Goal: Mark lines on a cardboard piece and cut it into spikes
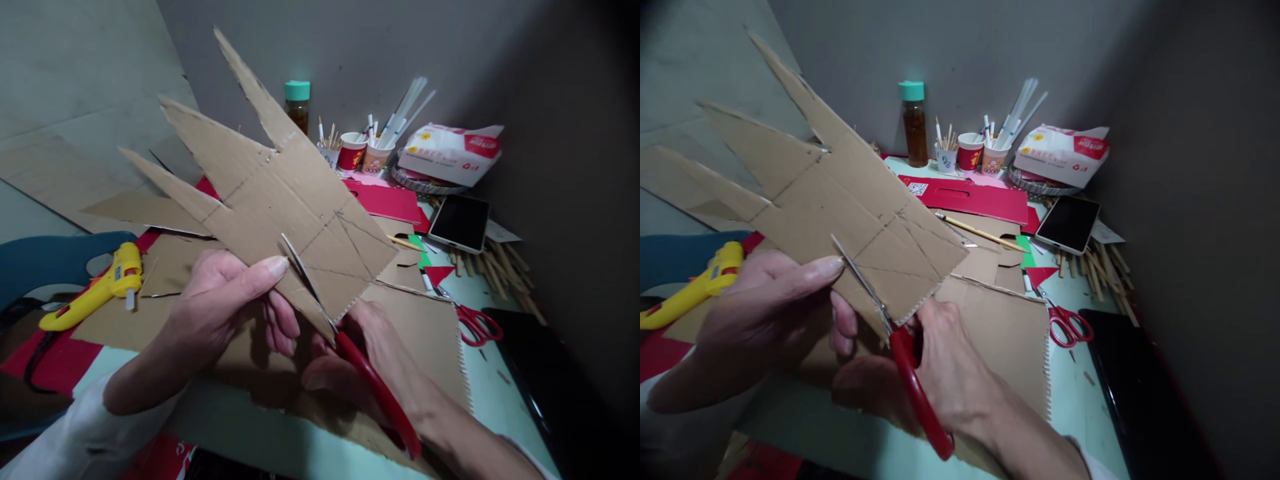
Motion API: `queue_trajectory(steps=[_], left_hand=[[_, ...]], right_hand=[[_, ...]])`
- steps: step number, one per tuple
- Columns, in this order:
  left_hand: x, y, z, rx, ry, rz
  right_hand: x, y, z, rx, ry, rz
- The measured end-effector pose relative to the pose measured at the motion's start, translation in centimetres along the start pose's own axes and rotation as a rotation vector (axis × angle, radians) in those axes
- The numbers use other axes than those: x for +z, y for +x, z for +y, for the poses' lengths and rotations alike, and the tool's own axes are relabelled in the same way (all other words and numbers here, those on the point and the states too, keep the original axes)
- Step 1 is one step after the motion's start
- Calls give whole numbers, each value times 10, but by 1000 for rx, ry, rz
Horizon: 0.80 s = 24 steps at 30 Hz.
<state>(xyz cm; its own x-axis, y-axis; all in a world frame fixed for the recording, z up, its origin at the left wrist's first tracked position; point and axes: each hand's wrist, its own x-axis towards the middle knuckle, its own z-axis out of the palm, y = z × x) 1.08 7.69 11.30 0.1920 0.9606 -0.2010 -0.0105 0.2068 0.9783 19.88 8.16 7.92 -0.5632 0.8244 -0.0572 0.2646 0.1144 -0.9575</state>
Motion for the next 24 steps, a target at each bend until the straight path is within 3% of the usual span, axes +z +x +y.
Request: queue_trajectory(steps=[4,7,14,18,24], left_hand=[[2,-3,2,-2,41,21],[3,-5,2,-18,68,47],[1,-2,4,27,76,68],[-1,-2,3,60,-103,-2],[-1,-1,-8,111,-286,-71]], right_hand=[[0,2,-6,-178,29,-71],[1,2,-5,-207,42,-66],[-2,1,-6,-101,35,-100],[-11,-4,-15,33,91,-70],[-15,-7,-16,-30,-97,34]])
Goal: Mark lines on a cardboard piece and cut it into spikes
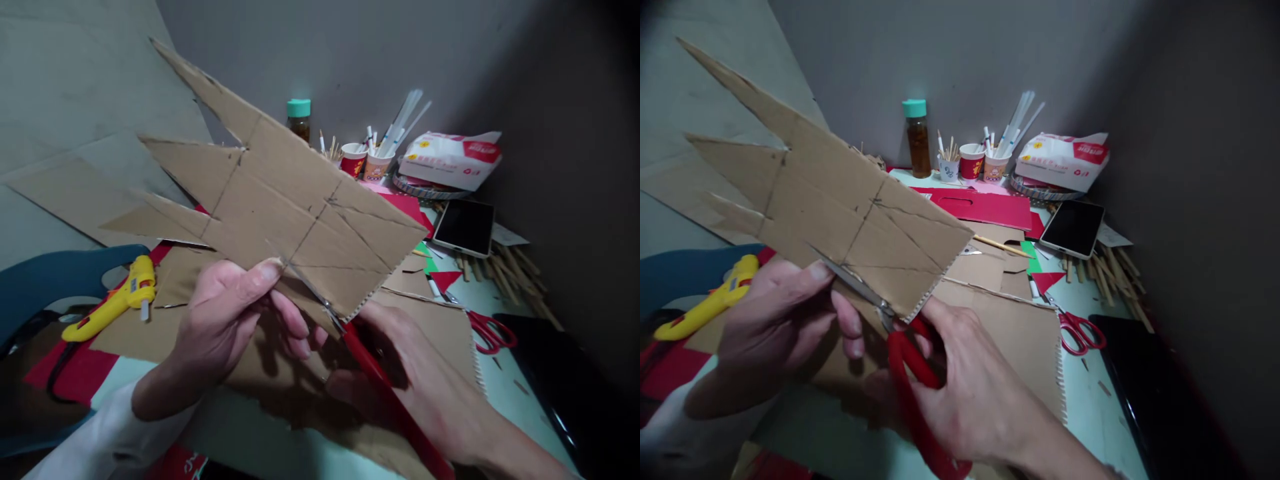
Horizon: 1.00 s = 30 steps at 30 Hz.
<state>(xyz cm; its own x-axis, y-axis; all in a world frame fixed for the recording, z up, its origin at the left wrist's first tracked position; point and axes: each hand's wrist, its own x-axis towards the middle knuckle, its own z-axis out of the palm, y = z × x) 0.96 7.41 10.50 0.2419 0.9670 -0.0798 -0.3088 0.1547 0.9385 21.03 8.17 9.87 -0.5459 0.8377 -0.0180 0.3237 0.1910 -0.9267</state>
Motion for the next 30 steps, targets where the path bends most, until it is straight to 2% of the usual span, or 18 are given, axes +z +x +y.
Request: queue_trajectory(steps=[2,7,10,14,19,24,30], left_hand=[[0,1,-3,-1,-7,0],[2,-1,-6,-46,85,8],[3,-3,-5,-63,137,22],[6,-4,-2,-86,189,51],[9,-7,2,-121,238,72],[11,-7,4,-82,313,104],[8,-7,4,-48,419,130]], right_hand=[[1,2,3,-7,-29,-20],[2,3,7,-39,42,-196],[2,0,9,-23,48,-234],[4,-3,12,42,-34,-203],[7,-1,14,-89,30,-168],[14,1,22,-193,63,-106],[23,3,32,-199,5,-17]])
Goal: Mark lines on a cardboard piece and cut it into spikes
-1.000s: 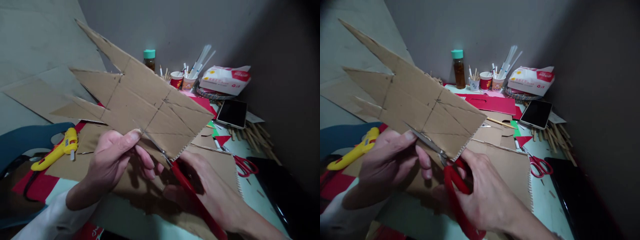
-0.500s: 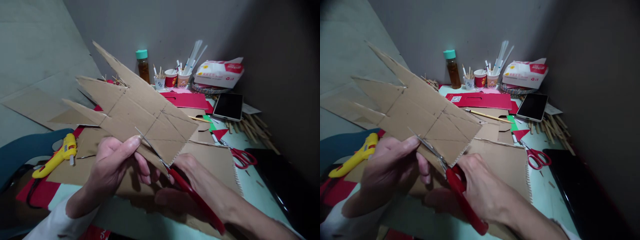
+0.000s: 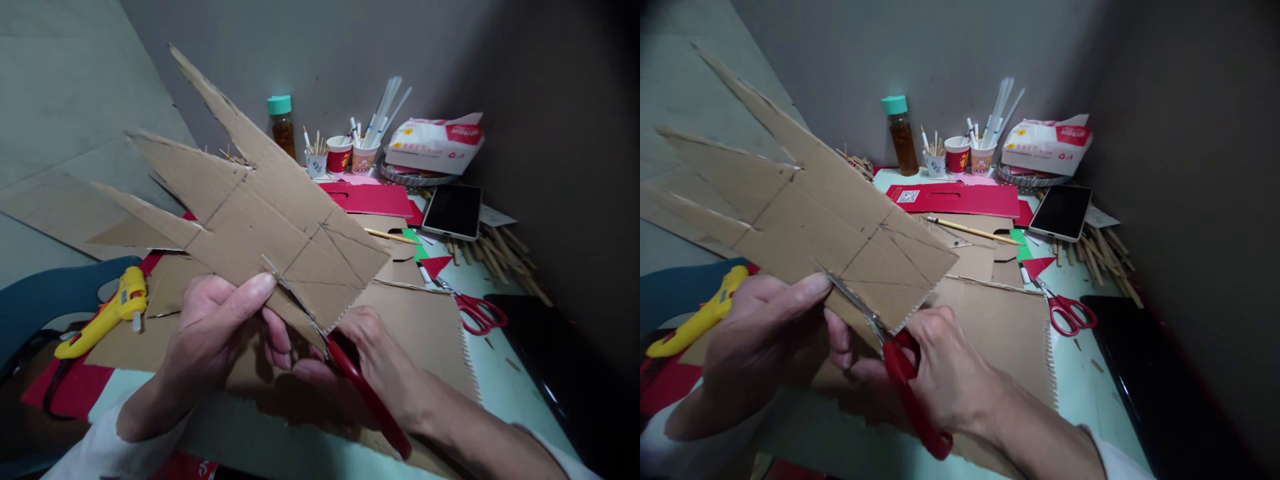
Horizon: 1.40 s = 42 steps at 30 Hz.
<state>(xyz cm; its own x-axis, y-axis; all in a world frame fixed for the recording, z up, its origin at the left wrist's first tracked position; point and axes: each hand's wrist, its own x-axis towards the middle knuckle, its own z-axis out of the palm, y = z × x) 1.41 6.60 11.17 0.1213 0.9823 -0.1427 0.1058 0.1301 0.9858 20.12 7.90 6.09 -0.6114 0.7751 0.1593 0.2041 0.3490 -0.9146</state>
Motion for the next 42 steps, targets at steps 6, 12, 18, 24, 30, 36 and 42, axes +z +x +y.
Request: queue_trajectory(steps=[6,12,18,24,30,36,42], left_hand=[[-2,1,-2,42,24,13],[-3,4,-3,43,-37,-43],[-4,4,-6,-7,-61,-81],[-2,3,-2,-11,-31,-94],[-2,4,-1,-22,-61,-107],[1,5,-6,-10,-124,-142],[2,8,-12,37,-60,-135]], right_hand=[[4,4,3,-90,-9,50],[-5,8,-10,-65,30,-45],[-2,11,-18,-58,124,-63],[3,11,-15,-101,-22,-38],[7,11,-9,-128,-135,35],[10,12,-9,-104,-157,46],[6,11,-12,-68,-34,60]])
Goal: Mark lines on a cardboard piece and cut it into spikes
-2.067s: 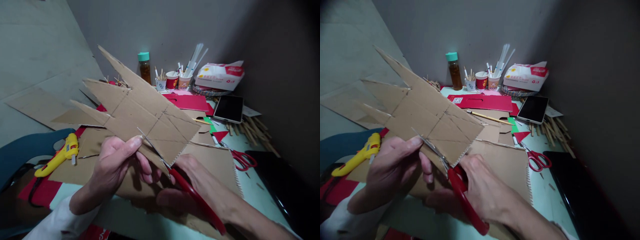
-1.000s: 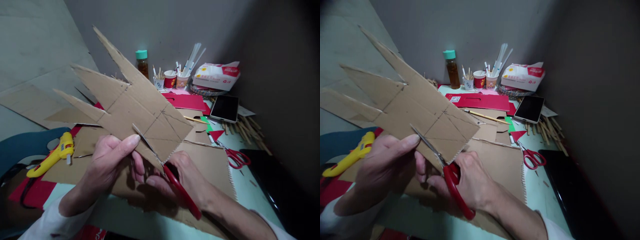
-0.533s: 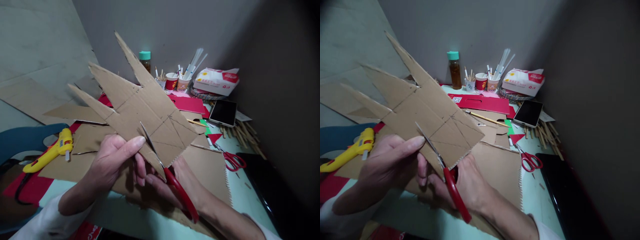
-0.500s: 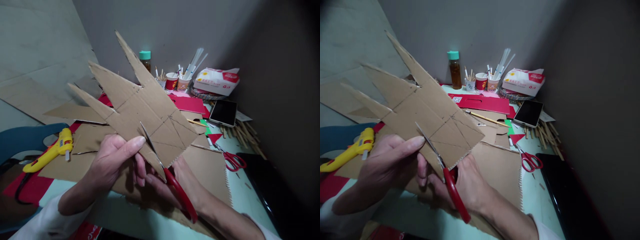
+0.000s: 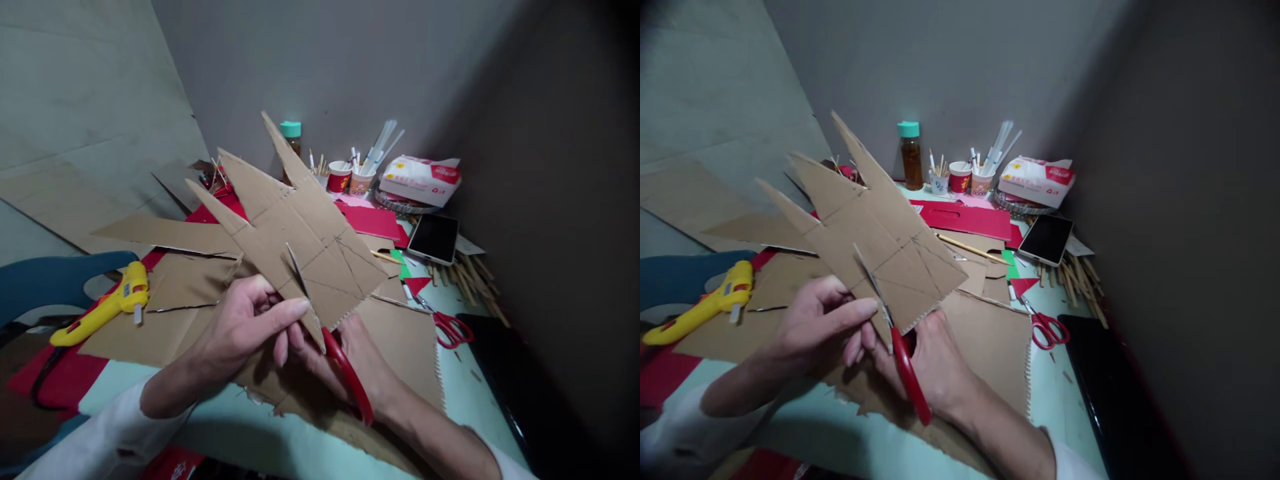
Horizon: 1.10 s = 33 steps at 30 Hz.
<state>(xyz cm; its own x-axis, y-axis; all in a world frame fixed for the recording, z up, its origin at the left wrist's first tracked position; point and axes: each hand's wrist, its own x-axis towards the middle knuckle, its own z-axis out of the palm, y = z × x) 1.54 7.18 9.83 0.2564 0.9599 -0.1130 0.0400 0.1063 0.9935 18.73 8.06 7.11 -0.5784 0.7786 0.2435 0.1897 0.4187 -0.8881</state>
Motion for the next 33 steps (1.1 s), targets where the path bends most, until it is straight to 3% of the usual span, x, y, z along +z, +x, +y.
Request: queue_trajectory(steps=[8,12,16,19,27,33], left_hand=[[4,0,-6,96,-215,38],[5,1,-5,110,-295,79],[-6,4,9,257,-405,329],[-17,6,18,349,-440,459],[-37,6,21,418,-607,475],[-42,5,19,400,-488,432]], right_hand=[[-12,1,-9,-74,41,-99],[-14,-3,-9,31,32,-110],[-12,-10,-6,177,30,-132],[-11,-13,-2,158,6,-147],[-30,-16,10,125,-100,-186],[-47,-15,19,172,-19,-157]])
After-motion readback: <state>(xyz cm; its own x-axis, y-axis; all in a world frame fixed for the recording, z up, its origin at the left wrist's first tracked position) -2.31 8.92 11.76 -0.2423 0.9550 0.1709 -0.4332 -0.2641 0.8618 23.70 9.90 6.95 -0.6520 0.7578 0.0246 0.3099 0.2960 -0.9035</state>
